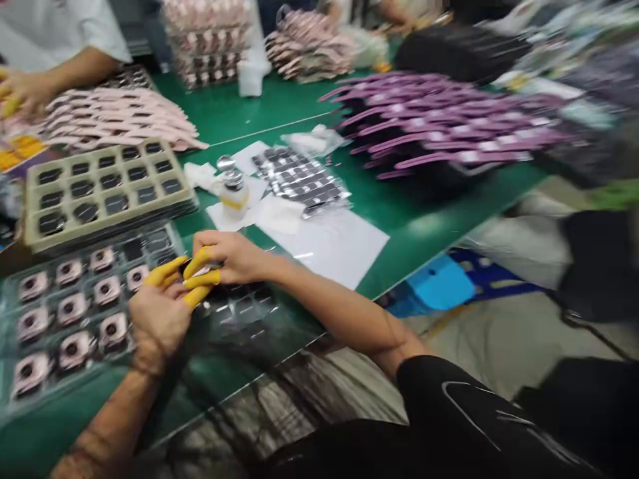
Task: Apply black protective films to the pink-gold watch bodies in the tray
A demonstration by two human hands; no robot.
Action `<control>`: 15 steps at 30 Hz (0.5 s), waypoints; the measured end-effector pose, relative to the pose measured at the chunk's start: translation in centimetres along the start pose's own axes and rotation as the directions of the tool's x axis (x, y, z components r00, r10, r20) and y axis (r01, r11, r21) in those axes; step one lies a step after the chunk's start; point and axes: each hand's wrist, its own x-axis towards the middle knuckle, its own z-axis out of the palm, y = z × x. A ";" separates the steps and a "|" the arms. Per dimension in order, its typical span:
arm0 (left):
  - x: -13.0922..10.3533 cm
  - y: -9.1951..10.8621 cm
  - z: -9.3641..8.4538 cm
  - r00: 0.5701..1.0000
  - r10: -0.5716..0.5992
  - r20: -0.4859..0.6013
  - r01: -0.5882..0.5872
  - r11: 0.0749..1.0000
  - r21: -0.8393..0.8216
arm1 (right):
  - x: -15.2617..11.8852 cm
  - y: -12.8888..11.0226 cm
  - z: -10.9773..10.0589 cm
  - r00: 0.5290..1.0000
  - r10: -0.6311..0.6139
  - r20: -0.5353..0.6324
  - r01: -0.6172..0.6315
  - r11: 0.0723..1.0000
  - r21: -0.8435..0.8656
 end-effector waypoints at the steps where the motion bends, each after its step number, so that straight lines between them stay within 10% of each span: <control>1: -0.1 -0.3 0.3 0.996 0.008 -0.092 -0.007 1.000 0.012 | -0.1 0.1 -0.2 1.000 0.027 -0.006 -0.027 1.000 0.004; 7: -1.1 0.4 1.5 0.980 0.086 -0.181 -0.087 0.996 0.006 | -4.8 -1.2 -3.7 0.910 0.316 -0.268 -0.394 0.859 -0.326; 10: -1.4 1.6 2.9 0.995 0.102 -0.020 -0.102 0.995 0.005 | -10.8 -4.1 -3.1 0.933 0.283 -0.223 -0.334 0.912 -0.237; 15: -0.1 1.7 6.7 0.923 -0.216 0.318 0.233 0.972 -0.017 | -16.7 -7.0 1.3 0.896 0.431 -0.104 -0.442 0.885 -0.144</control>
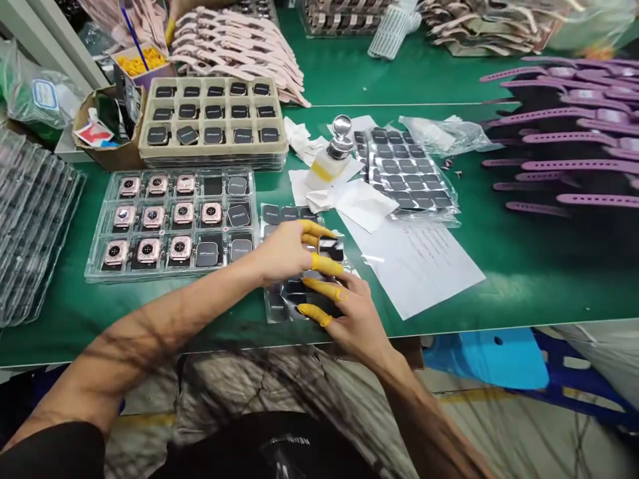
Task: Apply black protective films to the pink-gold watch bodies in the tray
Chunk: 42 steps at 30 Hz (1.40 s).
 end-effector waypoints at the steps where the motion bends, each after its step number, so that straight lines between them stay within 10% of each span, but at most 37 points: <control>1: 0.5 -0.2 0.5 0.999 -0.039 0.014 0.039 0.999 -0.027 | -0.1 0.0 0.5 0.999 0.044 -0.028 -0.044 0.999 -0.009; 19: 1.0 -0.3 -1.4 0.997 -0.064 -0.031 0.056 0.976 -0.210 | 2.6 0.5 -0.4 0.871 -0.490 -0.043 0.473 0.858 -0.202; 29: -0.3 -1.0 -0.5 0.995 -0.082 0.058 0.084 0.996 -0.039 | 0.0 -0.4 1.3 0.973 -0.226 -0.038 0.222 0.972 -0.081; 42: -0.3 -1.1 -0.9 0.997 -0.050 0.062 0.056 0.993 -0.101 | -1.1 -2.0 2.5 0.968 -0.194 -0.161 0.165 0.970 -0.177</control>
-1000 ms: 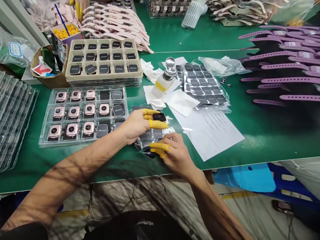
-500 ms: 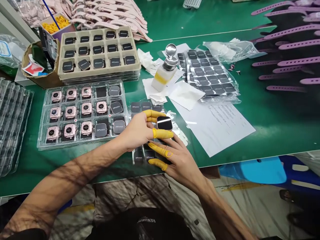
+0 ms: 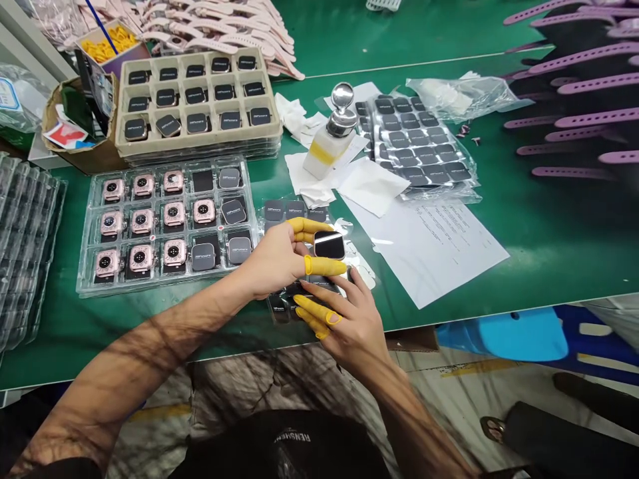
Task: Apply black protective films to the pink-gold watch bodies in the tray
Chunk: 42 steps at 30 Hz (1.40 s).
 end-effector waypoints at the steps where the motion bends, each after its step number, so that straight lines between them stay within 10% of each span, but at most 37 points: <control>1: 0.0 -0.1 0.1 1.000 0.010 -0.008 -0.010 1.000 0.008 | -0.1 -0.1 0.0 1.000 -0.002 -0.012 0.002 1.000 -0.007; 42: -1.6 -1.9 1.9 0.998 -0.025 0.066 0.018 0.994 0.107 | -3.7 -0.7 -2.4 0.974 0.179 0.140 -0.185 0.982 0.032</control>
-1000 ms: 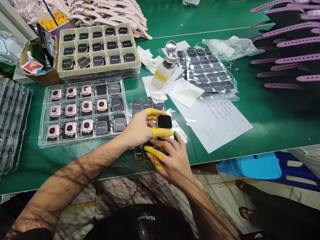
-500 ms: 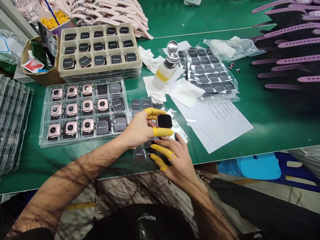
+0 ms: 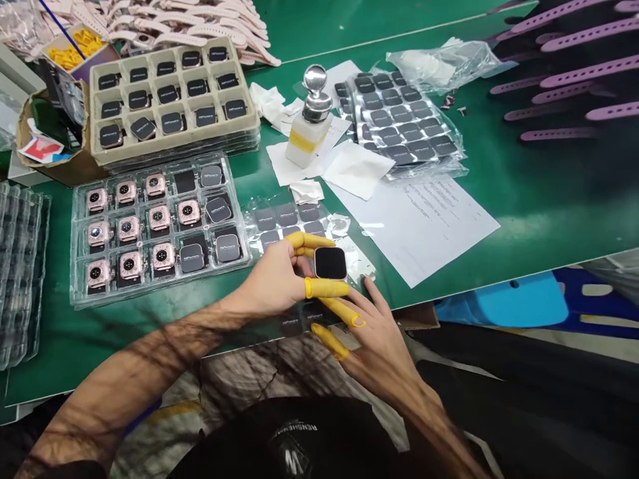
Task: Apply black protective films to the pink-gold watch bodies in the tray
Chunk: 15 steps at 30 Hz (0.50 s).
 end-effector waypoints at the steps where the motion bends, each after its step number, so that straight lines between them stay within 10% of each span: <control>1: -0.2 -0.6 0.4 1.000 0.001 -0.005 -0.001 1.000 0.016 | -0.5 0.2 0.0 1.000 0.013 -0.011 -0.013 1.000 0.003; 7: -1.5 -2.6 1.7 0.998 -0.029 -0.054 0.035 0.993 0.113 | -1.3 1.5 0.9 0.983 -0.015 -0.181 0.026 0.998 0.054; 15: -1.6 -0.4 2.1 0.988 -0.145 -0.043 0.144 0.989 -0.027 | -0.8 1.1 0.5 0.973 0.094 -0.212 -0.056 0.983 0.177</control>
